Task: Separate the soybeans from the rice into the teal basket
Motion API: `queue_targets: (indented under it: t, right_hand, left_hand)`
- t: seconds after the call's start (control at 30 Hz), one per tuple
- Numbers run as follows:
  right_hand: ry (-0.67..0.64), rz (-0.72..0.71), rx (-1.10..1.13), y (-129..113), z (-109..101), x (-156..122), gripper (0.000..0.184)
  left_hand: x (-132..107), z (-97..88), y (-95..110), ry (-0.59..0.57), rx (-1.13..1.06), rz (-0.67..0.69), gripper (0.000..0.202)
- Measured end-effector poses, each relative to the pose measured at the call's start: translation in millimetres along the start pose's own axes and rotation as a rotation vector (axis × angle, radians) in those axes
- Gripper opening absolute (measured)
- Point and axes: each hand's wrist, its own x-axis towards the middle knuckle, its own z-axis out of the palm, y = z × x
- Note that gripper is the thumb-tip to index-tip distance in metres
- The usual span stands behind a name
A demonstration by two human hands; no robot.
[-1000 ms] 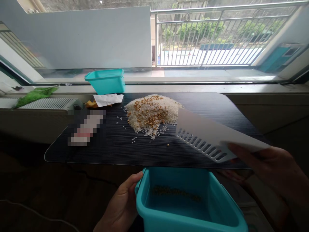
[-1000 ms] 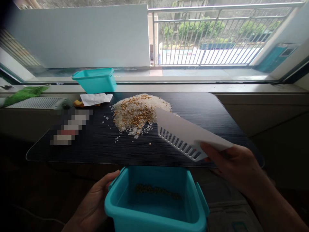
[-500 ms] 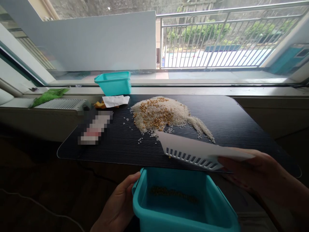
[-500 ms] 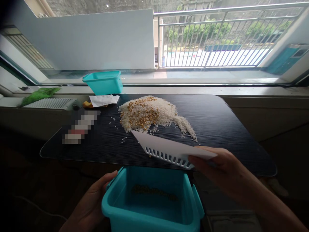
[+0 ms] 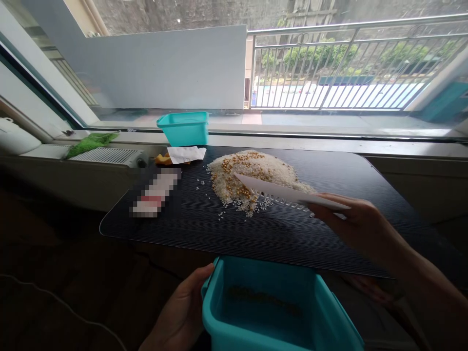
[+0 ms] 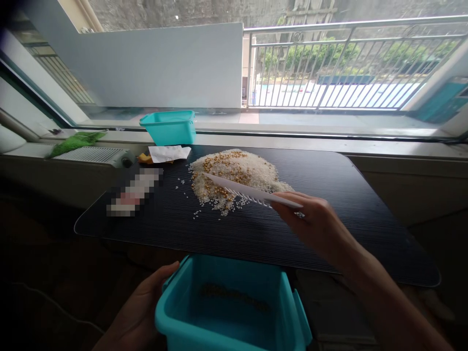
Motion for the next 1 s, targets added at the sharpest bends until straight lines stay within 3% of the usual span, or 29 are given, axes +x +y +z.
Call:
queue_targets:
  t: [0.1,0.43,0.73,1.0]
  right_hand:
    - [-0.064,-0.014,-0.016,1.2,6.9,6.7,0.029]
    - [-0.1,-0.007,0.046,7.2,11.7,7.6,0.029]
    - [-0.113,0.016,0.072,8.5,7.2,-5.1,0.03]
    - [-0.064,0.062,0.086,2.5,1.6,-10.8,0.038]
  left_hand:
    - [-0.2,0.4,0.7,0.012,-0.014,0.001,0.011]
    - [-3.7,8.2,3.7,0.107,0.008,0.033,0.012]
    - [-2.5,2.0,4.9,0.035,0.005,0.005,0.013]
    - [-1.5,-0.8,7.8,0.055,0.021,-0.001,0.016]
